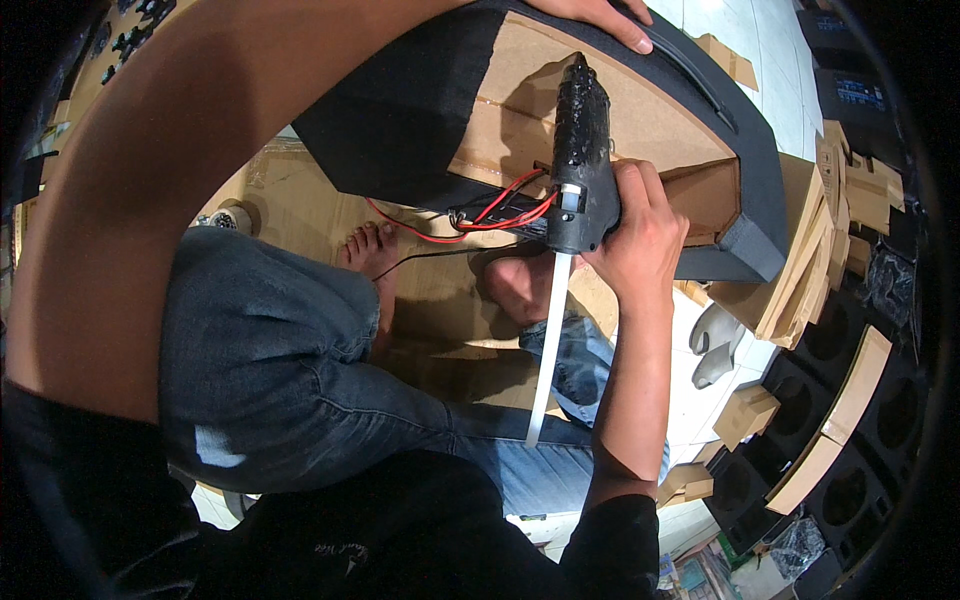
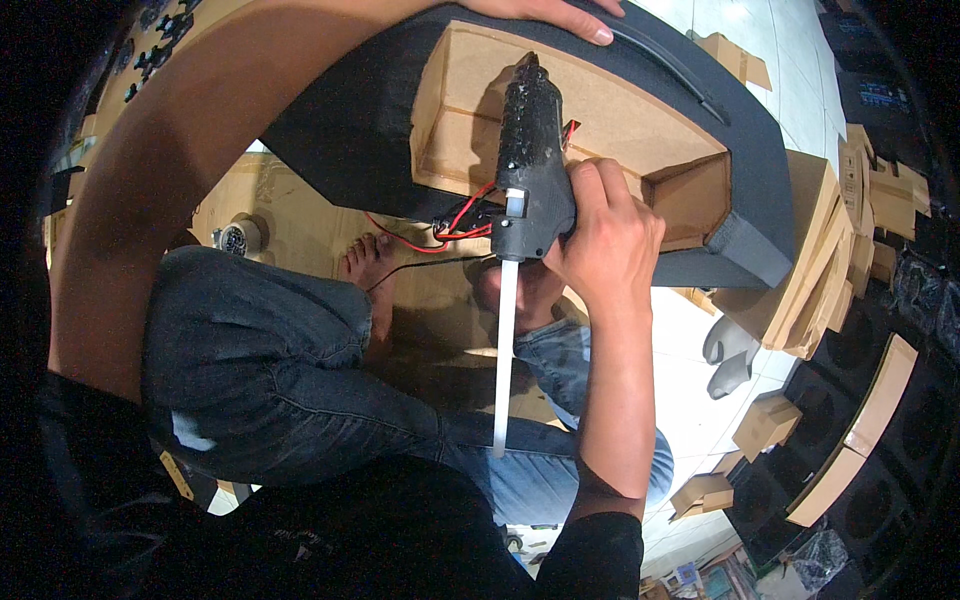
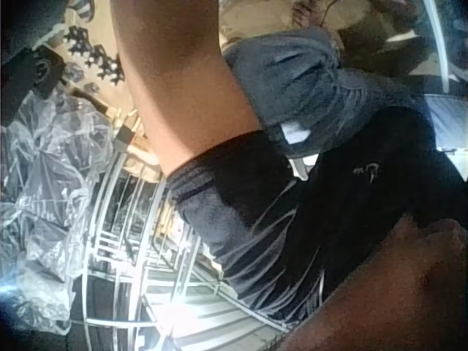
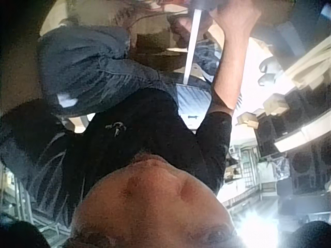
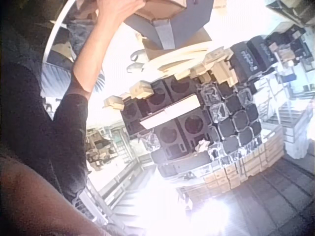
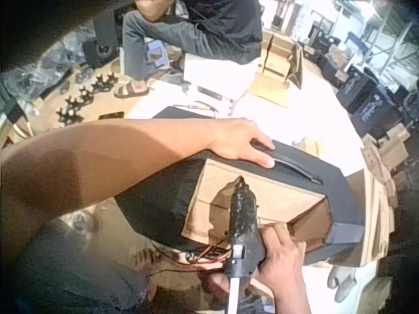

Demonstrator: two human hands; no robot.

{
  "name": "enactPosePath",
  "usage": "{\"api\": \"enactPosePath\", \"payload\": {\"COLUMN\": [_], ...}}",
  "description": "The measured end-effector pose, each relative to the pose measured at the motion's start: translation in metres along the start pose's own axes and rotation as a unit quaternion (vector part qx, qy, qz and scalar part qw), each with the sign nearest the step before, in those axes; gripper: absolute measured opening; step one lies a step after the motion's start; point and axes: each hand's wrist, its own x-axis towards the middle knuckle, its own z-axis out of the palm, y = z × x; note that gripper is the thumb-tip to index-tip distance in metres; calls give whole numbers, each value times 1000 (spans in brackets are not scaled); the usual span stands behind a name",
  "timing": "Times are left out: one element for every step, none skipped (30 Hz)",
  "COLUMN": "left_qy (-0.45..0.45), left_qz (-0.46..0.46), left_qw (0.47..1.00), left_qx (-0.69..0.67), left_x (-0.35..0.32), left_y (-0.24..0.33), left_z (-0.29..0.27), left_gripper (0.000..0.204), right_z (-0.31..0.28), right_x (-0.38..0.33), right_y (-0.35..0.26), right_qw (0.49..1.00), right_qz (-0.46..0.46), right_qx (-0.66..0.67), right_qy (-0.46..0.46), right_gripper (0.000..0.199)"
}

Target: The person uses a hot glue gun to attach a cardboard insert to the inside of a black speaker enclosure. They then connect and secure wires inside the enclosure using electrical tape.

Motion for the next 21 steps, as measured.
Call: {"api": "enactPosePath", "payload": {"left_qy": [-1, 0, 1, 2, 1, 1, 0, 3, 6, 9, 5, 6, 3, 2, -2, 2, 4, 7, 9, 9, 9], "left_qz": [-2, 2, 6, 10, 12, 14, 16, 22, 28, 34, 28, 14, 17, 16, 25, 23, 23, 24, 26, 23, 21], "left_qw": [1000, 1000, 1000, 1000, 1000, 1000, 1000, 1000, 1000, 999, 996, 989, 988, 988, 996, 1000, 1000, 1000, 1000, 1000, 1000], "left_qx": [0, 3, 5, 8, 6, 5, 3, 0, -2, -5, -80, -150, -154, -154, -85, -6, -4, -3, -2, 0, 2], "left_x": [0, 1, 1, 1, 2, 2, 3, 4, 5, 7, 12, 20, 26, 27, 20, 9, 7, 5, 3, 3, 3], "left_y": [1, 0, -1, -2, -2, -2, -2, -2, -3, -3, -19, -48, -48, -48, -19, -3, -4, -6, -7, -7, -6], "left_z": [-1, -1, 0, 0, 0, 1, 1, 3, 4, 6, 17, 35, 40, 41, 24, 8, 6, 4, 3, 2, 2], "left_gripper": [75, 75, 75, 75, 75, 75, 74, 74, 74, 74, 74, 74, 74, 74, 74, 74, 74, 74, 74, 74, 74], "right_z": [0, 1, 1, 2, 2, 2, 3, 3, 3, 2, 3, 6, 5, 5, 3, 2, 3, 4, 4, 4, 4], "right_x": [1, 1, 1, 1, 1, 1, 1, 0, 0, -1, 2, 9, 7, 7, -1, -2, -1, 0, 1, 1, 2], "right_y": [1, 2, 2, 2, 2, 2, 2, 3, 4, 5, 2, -5, -3, -3, 5, 5, 4, 3, 1, 1, 0], "right_qw": [1000, 1000, 1000, 1000, 1000, 1000, 1000, 1000, 1000, 1000, 1000, 1000, 1000, 1000, 1000, 1000, 1000, 1000, 1000, 1000, 1000], "right_qz": [-2, -4, -6, -7, -8, -9, -7, -6, -5, -2, -6, -19, -12, -10, 6, 9, 7, 5, 3, 2, 2], "right_qx": [-1, -2, -2, -1, 0, 1, 2, 2, 3, -4, -3, 2, -6, -11, -23, -19, -12, -5, -4, -5, -5], "right_qy": [2, 3, 4, 8, 11, 15, 14, 14, 14, 10, 8, 6, 4, 4, 1, 2, 3, 4, 7, 8, 10], "right_gripper": [43, 43, 43, 43, 42, 42, 42, 42, 42, 42, 42, 42, 42, 42, 41, 42, 42, 42, 42, 42, 42]}}
